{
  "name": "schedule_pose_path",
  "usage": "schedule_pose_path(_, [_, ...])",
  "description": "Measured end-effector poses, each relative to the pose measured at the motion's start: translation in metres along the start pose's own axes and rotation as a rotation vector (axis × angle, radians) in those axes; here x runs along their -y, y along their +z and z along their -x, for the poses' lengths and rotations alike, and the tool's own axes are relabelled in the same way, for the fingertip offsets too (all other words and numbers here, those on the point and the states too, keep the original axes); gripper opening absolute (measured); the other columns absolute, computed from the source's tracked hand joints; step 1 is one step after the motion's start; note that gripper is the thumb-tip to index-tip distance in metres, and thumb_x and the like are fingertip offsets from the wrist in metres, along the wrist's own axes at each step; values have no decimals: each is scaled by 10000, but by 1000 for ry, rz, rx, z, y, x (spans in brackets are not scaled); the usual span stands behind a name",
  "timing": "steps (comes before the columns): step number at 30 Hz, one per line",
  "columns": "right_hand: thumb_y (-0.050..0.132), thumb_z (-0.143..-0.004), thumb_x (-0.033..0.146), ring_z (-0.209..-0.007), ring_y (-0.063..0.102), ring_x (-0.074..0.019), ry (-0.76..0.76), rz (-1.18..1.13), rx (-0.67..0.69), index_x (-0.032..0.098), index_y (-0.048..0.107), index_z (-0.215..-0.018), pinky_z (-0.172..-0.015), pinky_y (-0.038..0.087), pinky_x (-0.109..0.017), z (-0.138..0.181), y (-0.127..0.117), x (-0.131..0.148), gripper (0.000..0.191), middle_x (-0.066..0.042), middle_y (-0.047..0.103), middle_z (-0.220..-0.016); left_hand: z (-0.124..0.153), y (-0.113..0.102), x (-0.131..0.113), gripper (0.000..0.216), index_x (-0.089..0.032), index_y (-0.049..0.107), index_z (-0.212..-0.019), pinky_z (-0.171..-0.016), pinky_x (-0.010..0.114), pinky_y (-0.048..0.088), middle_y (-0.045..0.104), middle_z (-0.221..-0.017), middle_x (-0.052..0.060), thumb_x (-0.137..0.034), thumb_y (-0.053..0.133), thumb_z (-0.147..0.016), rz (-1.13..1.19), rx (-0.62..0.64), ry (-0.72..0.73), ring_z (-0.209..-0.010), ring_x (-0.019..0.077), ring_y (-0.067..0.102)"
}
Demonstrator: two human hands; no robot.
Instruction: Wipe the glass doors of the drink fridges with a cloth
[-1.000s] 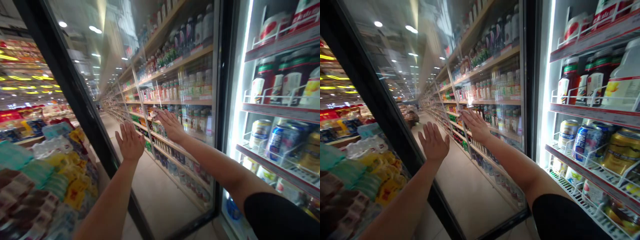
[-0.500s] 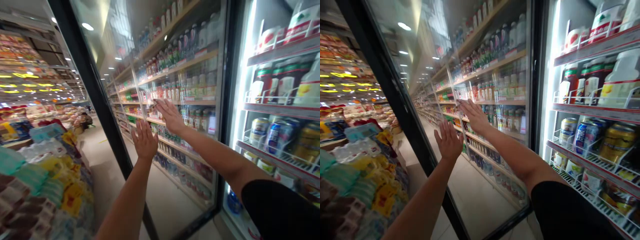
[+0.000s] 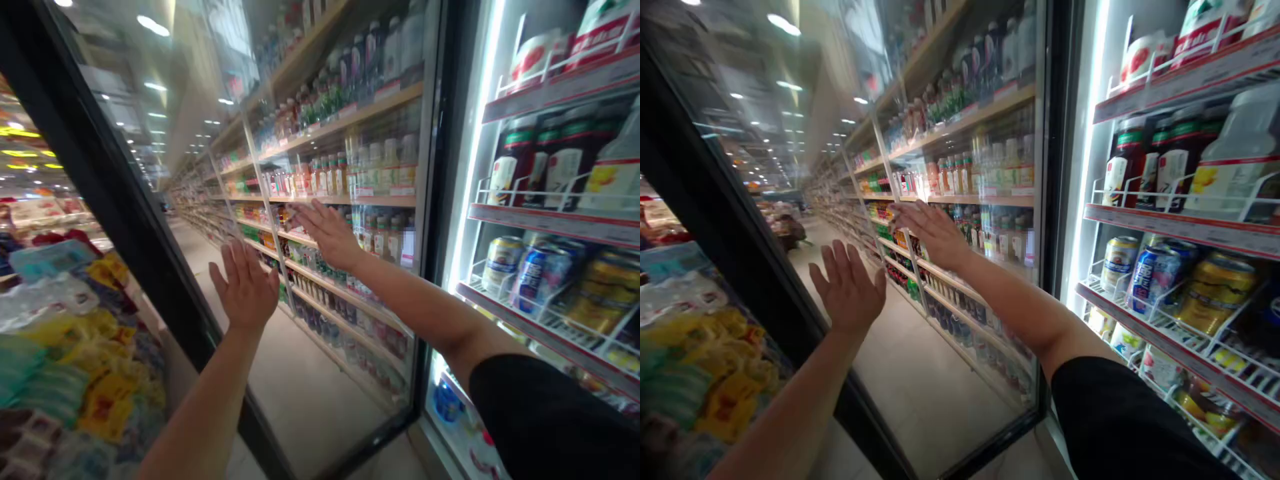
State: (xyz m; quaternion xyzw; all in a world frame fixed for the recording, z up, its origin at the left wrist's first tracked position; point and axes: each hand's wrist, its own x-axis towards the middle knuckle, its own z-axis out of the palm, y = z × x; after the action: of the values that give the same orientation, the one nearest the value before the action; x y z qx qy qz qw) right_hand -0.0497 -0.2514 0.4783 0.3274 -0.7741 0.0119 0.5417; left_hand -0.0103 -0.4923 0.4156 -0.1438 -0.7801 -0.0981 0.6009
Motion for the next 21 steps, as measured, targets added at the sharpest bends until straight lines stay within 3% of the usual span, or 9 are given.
schedule_pose_path(4, [242, -1040, 110, -1652, 99, -213, 158, -64, -179, 246, 279, -1671, -1325, 221, -563, 19, -4, -58, 646, -33, 368, -1716, -3, 1, -2, 782, 5, 328, -1605, -1308, 642, 11, 264, -1680, 286, -497, 456, -1020, -90, 48, -37, -1628, 360, 71])
schedule_pose_path(7, [216, -1047, 145, -1653, 88, -249, 204, -132, -224, 273, 141, -1703, -1308, 204, -636, 33, -5, -88, 672, -35, 302, -1743, -5, 2, -1, 798, 48, 286, -1597, -1298, 656, 24, 209, -1697, 296, -496, 425, -1029, -169, 64, -18, -1631, 362, 41])
schedule_pose_path(10, [186, -1053, 156, -1652, 95, -245, 204, -155, -173, 275, 152, -1702, -1316, 197, -617, 48, -4, -93, 662, -28, 322, -1734, -6, 5, 4, 813, 78, 226, -1597, -1286, 667, 17, 152, -1709, 304, -501, 373, -1045, -223, 78, 8, -1630, 371, 10])
schedule_pose_path(15, [171, -1069, 178, -1649, 119, -222, 164, -106, -109, 194, 372, -1631, -1335, 204, -524, 58, -4, -93, 597, -58, 382, -1708, -7, 10, 12, 870, 124, 183, -1584, -1277, 670, 22, 108, -1705, 333, -565, 263, -1058, -303, 97, 37, -1623, 396, -28])
schedule_pose_path(21, [160, -1051, 145, -1643, 148, -201, 144, -100, -157, 201, 424, -1599, -1334, 205, -506, 55, -1, -94, 611, -40, 412, -1694, -7, 13, 14, 854, 116, 143, -1602, -1279, 664, 27, 94, -1710, 327, -552, 212, -1075, -351, 65, 85, -1624, 387, -38])
